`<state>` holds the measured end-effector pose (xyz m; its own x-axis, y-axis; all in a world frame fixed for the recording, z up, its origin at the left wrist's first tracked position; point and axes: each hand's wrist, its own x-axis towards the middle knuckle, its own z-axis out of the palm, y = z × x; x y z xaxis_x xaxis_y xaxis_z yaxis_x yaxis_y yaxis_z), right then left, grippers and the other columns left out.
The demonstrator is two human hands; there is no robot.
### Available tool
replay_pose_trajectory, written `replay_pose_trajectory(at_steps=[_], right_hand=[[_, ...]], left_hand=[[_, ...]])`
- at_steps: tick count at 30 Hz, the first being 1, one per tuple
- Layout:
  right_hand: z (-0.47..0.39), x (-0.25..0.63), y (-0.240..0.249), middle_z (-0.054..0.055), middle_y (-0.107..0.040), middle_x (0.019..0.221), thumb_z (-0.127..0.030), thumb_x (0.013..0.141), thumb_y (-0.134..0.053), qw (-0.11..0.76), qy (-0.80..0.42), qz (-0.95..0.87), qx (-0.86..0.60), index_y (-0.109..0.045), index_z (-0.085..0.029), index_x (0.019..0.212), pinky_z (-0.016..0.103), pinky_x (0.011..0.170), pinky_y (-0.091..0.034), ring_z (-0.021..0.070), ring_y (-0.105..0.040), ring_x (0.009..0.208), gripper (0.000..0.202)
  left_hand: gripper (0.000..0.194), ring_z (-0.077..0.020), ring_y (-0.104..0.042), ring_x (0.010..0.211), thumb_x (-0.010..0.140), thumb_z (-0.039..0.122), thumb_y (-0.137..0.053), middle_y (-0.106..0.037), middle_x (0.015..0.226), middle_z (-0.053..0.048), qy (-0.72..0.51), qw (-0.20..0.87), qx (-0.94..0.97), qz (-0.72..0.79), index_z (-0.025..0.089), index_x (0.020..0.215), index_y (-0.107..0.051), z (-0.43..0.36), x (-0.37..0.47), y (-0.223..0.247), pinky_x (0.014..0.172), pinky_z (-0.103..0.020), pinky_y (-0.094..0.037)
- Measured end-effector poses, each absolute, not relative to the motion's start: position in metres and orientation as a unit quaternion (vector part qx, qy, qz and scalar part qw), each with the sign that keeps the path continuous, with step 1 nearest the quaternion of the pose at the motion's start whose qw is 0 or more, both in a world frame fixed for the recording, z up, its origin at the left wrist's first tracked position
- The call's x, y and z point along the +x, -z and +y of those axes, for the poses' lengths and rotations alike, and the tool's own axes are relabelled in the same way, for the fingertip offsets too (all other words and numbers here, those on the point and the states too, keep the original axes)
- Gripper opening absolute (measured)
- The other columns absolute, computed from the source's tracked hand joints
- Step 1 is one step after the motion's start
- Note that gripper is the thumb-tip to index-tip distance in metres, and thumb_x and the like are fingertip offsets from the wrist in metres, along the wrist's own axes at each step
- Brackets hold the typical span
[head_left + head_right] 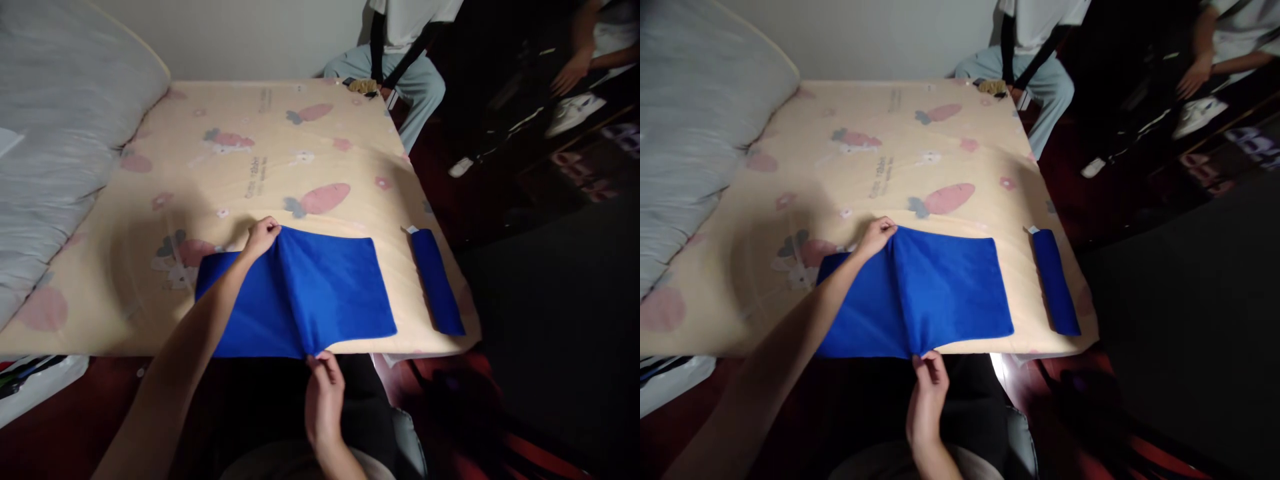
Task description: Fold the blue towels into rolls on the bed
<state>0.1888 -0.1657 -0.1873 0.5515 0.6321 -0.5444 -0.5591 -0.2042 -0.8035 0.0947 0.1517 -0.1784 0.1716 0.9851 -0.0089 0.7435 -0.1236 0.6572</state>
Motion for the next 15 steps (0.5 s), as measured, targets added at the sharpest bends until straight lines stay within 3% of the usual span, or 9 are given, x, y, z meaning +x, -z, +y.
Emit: replay_pose_trajectory(at_steps=[3, 5, 9, 13, 15], right_hand=[[-0.148, 0.241, 0.142, -0.007, -0.037, 0.062, -0.036, 0.072, -0.073, 0.677, -0.422, -0.106, -0.594, -0.048, -0.021, 0.067, 0.021, 0.055, -0.035, 0.009, -0.038, 0.057, 0.029], [-0.127, 0.276, 0.115, -0.007, -0.04, 0.064, -0.032, 0.072, -0.075, 0.699, -0.38, -0.166, -0.582, -0.052, -0.021, 0.071, 0.02, 0.055, -0.035, 0.0081, -0.039, 0.056, 0.026], [-0.084, 0.325, 0.067, -0.006, -0.052, 0.066, -0.029, 0.067, -0.085, 0.711, -0.342, -0.268, -0.553, -0.068, -0.023, 0.095, 0.022, 0.062, -0.044, 0.0082, -0.049, 0.059, 0.034], [-0.06, 0.348, 0.035, 0.001, -0.067, 0.075, -0.035, 0.066, -0.089, 0.671, -0.348, -0.365, -0.544, -0.077, -0.021, 0.093, 0.029, 0.073, -0.054, 0.0122, -0.061, 0.069, 0.032], [-0.055, 0.354, 0.025, 0.004, -0.071, 0.083, -0.036, 0.065, -0.091, 0.651, -0.343, -0.407, -0.542, -0.078, -0.021, 0.094, 0.032, 0.078, -0.057, 0.0149, -0.066, 0.076, 0.034]], left_hand=[[0.01, -0.0152, -0.06, 0.079, 0.081, 0.025, -0.06, -0.062, 0.073, 0.002, -0.389, 0.341, 0.639, 0.569, 0.019, 0.073, -0.063, 0.138, 0.054, 0.127, 0.08, -0.029, -0.05], [0.01, -0.0139, -0.06, 0.072, 0.075, 0.027, -0.066, -0.06, 0.068, 0.002, -0.467, 0.391, 0.575, 0.546, 0.019, 0.07, -0.064, 0.119, 0.024, 0.09, 0.076, -0.029, -0.052], [0.008, -0.0114, -0.062, 0.068, 0.072, 0.024, -0.071, -0.066, 0.073, 0.001, -0.5, 0.469, 0.508, 0.522, 0.019, 0.078, -0.068, 0.069, -0.017, 0.023, 0.071, -0.026, -0.054], [0.036, -0.0087, -0.059, 0.058, 0.068, 0.022, -0.078, -0.064, 0.063, 0.005, -0.5, 0.457, 0.496, 0.543, 0.025, 0.104, -0.075, 0.026, -0.033, -0.014, 0.055, -0.019, -0.052], [0.035, -0.0073, -0.055, 0.052, 0.065, 0.025, -0.082, -0.063, 0.058, 0.006, -0.485, 0.43, 0.504, 0.571, 0.026, 0.1, -0.079, 0.011, -0.039, -0.023, 0.047, -0.017, -0.047]])
